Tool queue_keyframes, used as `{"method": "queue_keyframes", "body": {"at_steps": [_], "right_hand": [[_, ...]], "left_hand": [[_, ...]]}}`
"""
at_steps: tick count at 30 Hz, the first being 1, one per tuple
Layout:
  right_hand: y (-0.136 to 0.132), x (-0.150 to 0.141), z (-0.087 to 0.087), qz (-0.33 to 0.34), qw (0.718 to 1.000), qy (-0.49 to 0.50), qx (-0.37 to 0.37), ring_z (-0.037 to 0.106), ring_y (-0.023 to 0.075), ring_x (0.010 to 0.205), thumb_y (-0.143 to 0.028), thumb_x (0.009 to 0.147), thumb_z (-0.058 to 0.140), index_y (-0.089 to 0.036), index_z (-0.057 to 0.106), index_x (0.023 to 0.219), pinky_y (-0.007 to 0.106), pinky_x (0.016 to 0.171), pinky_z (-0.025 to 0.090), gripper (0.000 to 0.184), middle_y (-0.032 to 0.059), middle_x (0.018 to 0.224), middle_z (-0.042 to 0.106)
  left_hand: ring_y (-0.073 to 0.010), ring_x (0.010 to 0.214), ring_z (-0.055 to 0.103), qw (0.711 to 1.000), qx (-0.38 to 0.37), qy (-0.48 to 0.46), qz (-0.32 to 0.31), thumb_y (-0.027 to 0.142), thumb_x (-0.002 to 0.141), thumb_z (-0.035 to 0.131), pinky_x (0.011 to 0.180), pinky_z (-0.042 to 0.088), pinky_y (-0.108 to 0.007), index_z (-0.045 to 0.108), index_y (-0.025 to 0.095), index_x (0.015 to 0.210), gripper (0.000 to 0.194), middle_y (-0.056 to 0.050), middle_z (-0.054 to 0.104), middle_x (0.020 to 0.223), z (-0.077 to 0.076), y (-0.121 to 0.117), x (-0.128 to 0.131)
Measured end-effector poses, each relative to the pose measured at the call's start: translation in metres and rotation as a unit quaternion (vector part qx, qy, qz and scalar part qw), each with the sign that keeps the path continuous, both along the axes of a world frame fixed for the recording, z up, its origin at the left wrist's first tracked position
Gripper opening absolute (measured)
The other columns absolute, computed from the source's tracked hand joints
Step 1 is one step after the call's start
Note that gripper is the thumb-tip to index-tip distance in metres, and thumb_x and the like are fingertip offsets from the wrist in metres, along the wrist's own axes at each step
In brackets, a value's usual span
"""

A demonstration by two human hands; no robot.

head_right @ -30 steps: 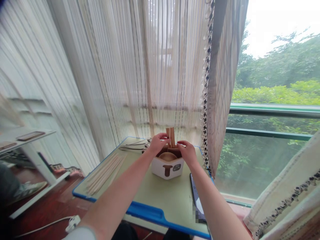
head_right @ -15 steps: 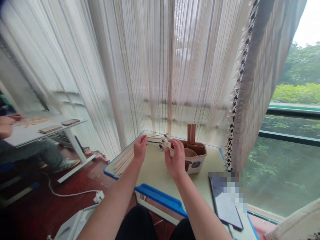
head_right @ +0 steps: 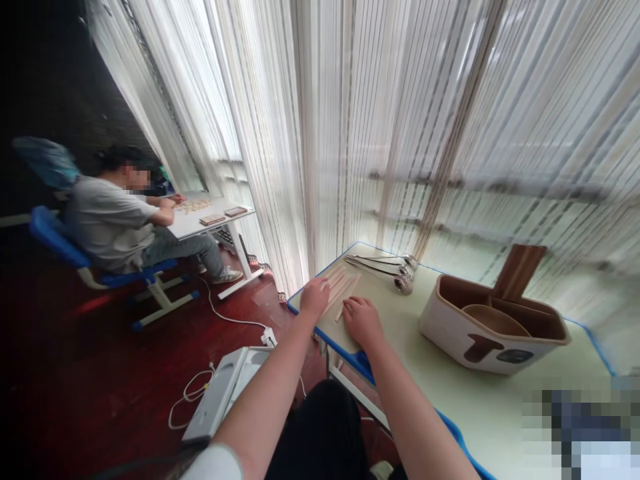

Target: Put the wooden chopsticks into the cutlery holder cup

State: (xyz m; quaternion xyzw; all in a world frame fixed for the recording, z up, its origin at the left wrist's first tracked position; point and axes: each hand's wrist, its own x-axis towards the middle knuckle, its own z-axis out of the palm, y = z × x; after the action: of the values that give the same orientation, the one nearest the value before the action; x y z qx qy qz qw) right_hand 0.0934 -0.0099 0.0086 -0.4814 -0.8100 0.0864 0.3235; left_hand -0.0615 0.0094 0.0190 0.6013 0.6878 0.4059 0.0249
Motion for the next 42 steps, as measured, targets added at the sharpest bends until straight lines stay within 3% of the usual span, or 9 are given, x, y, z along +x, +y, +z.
{"method": "queue_keyframes", "body": {"at_steps": [9, 18, 21, 25, 30, 33, 36, 39, 42], "right_hand": [[-0.004, -0.001, 0.006, -0.059, 0.997, -0.058, -0.006, 0.051, 0.0176, 0.094, -0.03, 0.082, 0.044, -0.019, 0.063, 0.092, 0.027, 0.088, 0.032, 0.024, 0.0075, 0.097, 0.062], [-0.011, 0.002, 0.006, -0.164, 0.982, -0.086, -0.02, 0.051, 0.0212, 0.094, -0.025, 0.077, 0.049, -0.017, 0.063, 0.089, 0.029, 0.084, 0.033, 0.021, 0.0092, 0.094, 0.063], [-0.018, 0.009, 0.014, -0.196, 0.971, -0.112, -0.074, 0.054, 0.0225, 0.092, -0.016, 0.078, 0.044, -0.014, 0.062, 0.094, 0.031, 0.078, 0.037, 0.024, 0.0132, 0.094, 0.062], [-0.025, 0.03, 0.024, -0.24, 0.937, -0.146, -0.206, 0.06, 0.0246, 0.082, -0.012, 0.076, 0.044, -0.011, 0.062, 0.094, 0.031, 0.064, 0.041, 0.025, 0.0169, 0.091, 0.063], [-0.039, 0.07, 0.026, -0.233, 0.928, -0.144, -0.251, 0.061, 0.0231, 0.069, -0.017, 0.065, 0.058, -0.011, 0.065, 0.079, 0.027, 0.054, 0.039, 0.017, 0.0147, 0.078, 0.064], [-0.053, 0.092, 0.023, -0.23, 0.935, -0.117, -0.243, 0.06, 0.0204, 0.064, -0.022, 0.064, 0.058, -0.012, 0.064, 0.069, 0.025, 0.052, 0.037, 0.012, 0.0123, 0.069, 0.064], [-0.064, 0.107, 0.018, -0.219, 0.953, -0.032, -0.208, 0.058, 0.0176, 0.062, -0.026, 0.066, 0.054, -0.015, 0.062, 0.063, 0.024, 0.052, 0.034, 0.014, 0.0086, 0.065, 0.063], [-0.07, 0.117, 0.013, -0.203, 0.958, 0.065, -0.191, 0.056, 0.0149, 0.059, -0.028, 0.068, 0.051, -0.016, 0.061, 0.062, 0.023, 0.051, 0.033, 0.017, 0.005, 0.061, 0.062], [-0.073, 0.124, 0.01, -0.18, 0.956, 0.141, -0.185, 0.055, 0.0142, 0.057, -0.029, 0.068, 0.049, -0.015, 0.061, 0.063, 0.022, 0.05, 0.033, 0.019, 0.0036, 0.059, 0.061]], "left_hand": [[-0.0236, 0.092, 0.053, 0.987, -0.055, 0.15, -0.004, 0.027, 0.082, 0.041, 0.082, 0.037, -0.036, 0.065, 0.015, 0.085, 0.026, -0.011, 0.062, 0.091, -0.007, -0.002, 0.016], [-0.0223, 0.093, 0.053, 0.986, -0.068, 0.152, -0.01, 0.021, 0.082, 0.04, 0.083, 0.037, -0.034, 0.064, 0.015, 0.093, 0.026, -0.012, 0.062, 0.094, 0.002, -0.005, 0.02], [-0.0201, 0.095, 0.053, 0.987, -0.062, 0.15, -0.019, 0.016, 0.081, 0.04, 0.084, 0.037, -0.031, 0.064, 0.017, 0.092, 0.027, -0.01, 0.063, 0.095, 0.008, -0.01, 0.021], [-0.0201, 0.092, 0.056, 0.973, -0.129, 0.189, -0.029, 0.017, 0.083, 0.033, 0.078, 0.041, -0.031, 0.065, 0.018, 0.091, 0.033, -0.01, 0.063, 0.096, 0.012, -0.018, 0.028], [-0.0248, 0.09, 0.057, 0.959, -0.165, 0.222, -0.063, 0.035, 0.078, 0.044, 0.076, 0.042, -0.034, 0.066, 0.016, 0.089, 0.031, -0.013, 0.064, 0.095, 0.019, -0.023, 0.042], [-0.0282, 0.093, 0.055, 0.948, -0.171, 0.259, -0.076, 0.057, 0.074, 0.043, 0.077, 0.042, -0.037, 0.066, 0.016, 0.091, 0.05, -0.015, 0.062, 0.098, 0.025, -0.027, 0.053], [-0.0298, 0.101, 0.051, 0.947, -0.14, 0.283, -0.057, 0.064, 0.076, 0.032, 0.083, 0.038, -0.04, 0.063, 0.015, 0.097, 0.061, -0.017, 0.059, 0.105, 0.028, -0.036, 0.067], [-0.0287, 0.108, 0.046, 0.95, -0.096, 0.285, -0.081, 0.063, 0.076, 0.035, 0.089, 0.034, -0.041, 0.06, 0.02, 0.105, 0.057, -0.014, 0.056, 0.111, 0.025, -0.048, 0.086], [-0.0254, 0.101, 0.051, 0.951, -0.114, 0.268, -0.107, 0.049, 0.079, 0.044, 0.086, 0.036, -0.038, 0.059, 0.023, 0.104, 0.039, -0.01, 0.06, 0.104, 0.02, -0.055, 0.103]]}}
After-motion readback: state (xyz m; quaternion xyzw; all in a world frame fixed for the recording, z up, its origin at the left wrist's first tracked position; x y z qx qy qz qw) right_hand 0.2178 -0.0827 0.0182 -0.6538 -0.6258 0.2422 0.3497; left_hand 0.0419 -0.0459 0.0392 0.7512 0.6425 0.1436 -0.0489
